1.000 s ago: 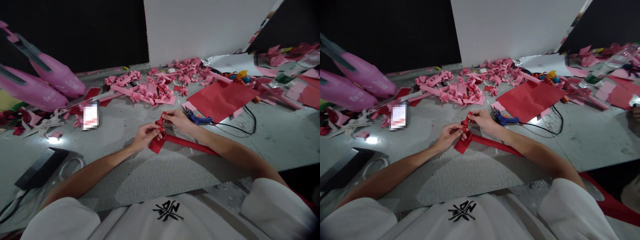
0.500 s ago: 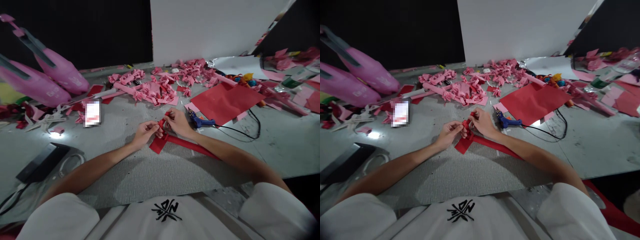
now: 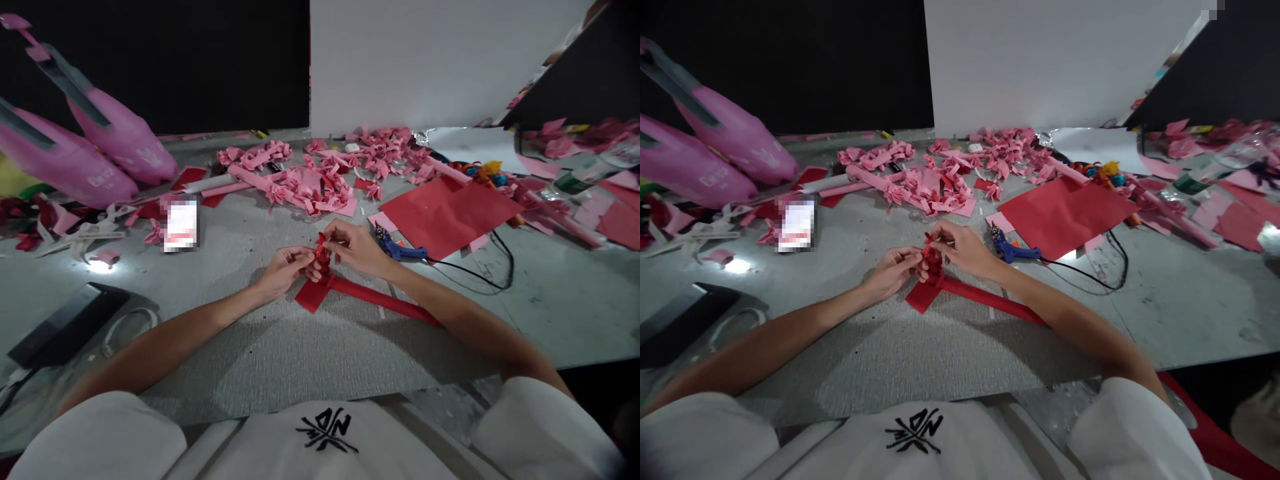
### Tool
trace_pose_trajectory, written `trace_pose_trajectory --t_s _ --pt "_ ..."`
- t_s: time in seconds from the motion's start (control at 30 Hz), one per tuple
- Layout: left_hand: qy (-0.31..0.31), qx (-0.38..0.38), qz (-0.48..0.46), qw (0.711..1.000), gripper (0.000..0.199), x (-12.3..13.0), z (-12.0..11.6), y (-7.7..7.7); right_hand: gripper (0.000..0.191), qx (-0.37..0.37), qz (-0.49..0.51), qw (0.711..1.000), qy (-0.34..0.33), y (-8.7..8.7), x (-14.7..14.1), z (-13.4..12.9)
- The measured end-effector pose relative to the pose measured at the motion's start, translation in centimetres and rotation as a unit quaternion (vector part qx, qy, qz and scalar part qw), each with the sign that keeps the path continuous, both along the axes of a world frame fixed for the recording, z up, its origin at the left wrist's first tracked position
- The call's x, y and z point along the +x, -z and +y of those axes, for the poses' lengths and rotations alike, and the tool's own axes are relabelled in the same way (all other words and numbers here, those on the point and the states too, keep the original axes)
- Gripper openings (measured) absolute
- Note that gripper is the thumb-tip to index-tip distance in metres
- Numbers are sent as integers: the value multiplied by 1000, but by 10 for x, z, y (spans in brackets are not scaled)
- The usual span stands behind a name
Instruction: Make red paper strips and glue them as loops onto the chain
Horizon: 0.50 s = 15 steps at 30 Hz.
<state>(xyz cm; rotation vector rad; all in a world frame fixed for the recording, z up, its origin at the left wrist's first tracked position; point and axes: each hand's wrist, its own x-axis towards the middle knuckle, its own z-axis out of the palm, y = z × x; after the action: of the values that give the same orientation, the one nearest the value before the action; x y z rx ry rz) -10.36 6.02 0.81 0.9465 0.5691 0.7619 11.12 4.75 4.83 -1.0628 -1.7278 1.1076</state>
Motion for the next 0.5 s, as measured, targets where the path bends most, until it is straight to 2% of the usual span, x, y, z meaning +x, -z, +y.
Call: trace_pose_trajectory --t_s 0.2,0.5 --pt "15 -14 9 1000 34 -1 3 1 13 -32 7 999 -43 -5 7 4" --pt "26 1 7 1000 33 -3 4 4 13 60 -94 991 -73 -8 16 8"
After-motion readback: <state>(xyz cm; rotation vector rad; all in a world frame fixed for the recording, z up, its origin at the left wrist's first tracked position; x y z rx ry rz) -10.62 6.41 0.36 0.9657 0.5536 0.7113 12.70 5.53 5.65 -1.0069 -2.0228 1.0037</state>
